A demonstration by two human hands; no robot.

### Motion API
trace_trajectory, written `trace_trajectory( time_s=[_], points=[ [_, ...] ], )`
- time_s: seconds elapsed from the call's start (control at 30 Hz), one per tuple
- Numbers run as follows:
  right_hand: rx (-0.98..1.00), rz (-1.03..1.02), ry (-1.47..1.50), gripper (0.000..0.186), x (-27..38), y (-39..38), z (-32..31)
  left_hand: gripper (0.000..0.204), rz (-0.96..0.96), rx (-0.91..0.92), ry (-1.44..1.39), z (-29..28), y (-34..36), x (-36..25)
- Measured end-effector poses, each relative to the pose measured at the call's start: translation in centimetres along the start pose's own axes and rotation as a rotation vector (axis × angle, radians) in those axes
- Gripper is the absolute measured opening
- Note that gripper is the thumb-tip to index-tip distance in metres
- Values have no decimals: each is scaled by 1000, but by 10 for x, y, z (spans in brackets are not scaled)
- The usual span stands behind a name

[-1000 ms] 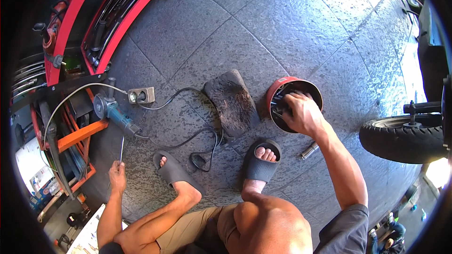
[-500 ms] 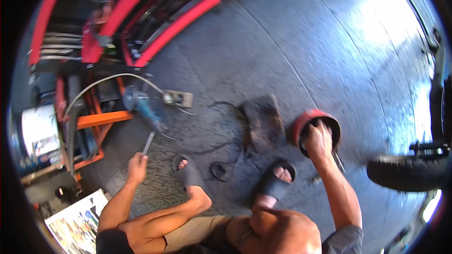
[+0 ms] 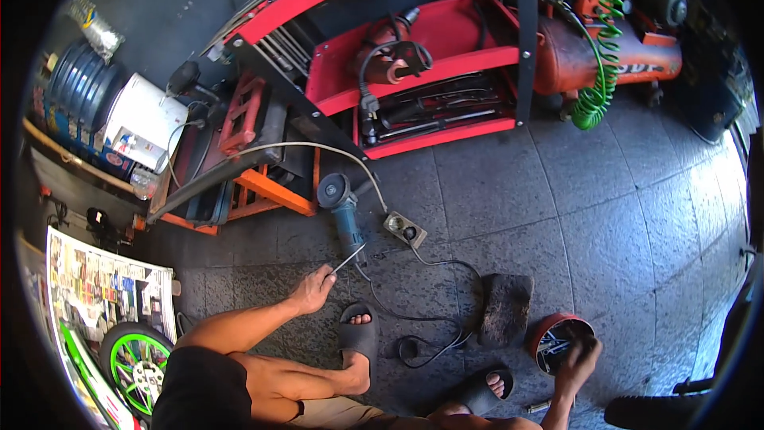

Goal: Grinding metal parts with an angle grinder, organizing components into a container, and rinsing them in a bucket.

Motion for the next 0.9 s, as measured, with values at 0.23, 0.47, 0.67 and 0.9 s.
trace_trajectory(
  time_s=[0.23,0.47,0.67,0.9],
  points=[
    [-165,986,421,54,-78,-96,2,25,3,-15,-116,-4,16,-17],
    [-58,680,133,54,-73,-41,51,26,49,20,-144,-11,9,-40],
    [130,46,-32,60,45,80,117,29,38,53,-243,24,28,-73],
    [871,252,377,49,135,-13,210,32,185,152,-541,111,46,-206]
  ],
)
Point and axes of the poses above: each hand's wrist, its own y-axis towards the middle knuckle, its own z-axis out of the palm, x = y × z, the point moved 5 cm from there along y, towards the middle knuckle, and after that the axes turned 3 degrees about z, right-handed, at the moved point
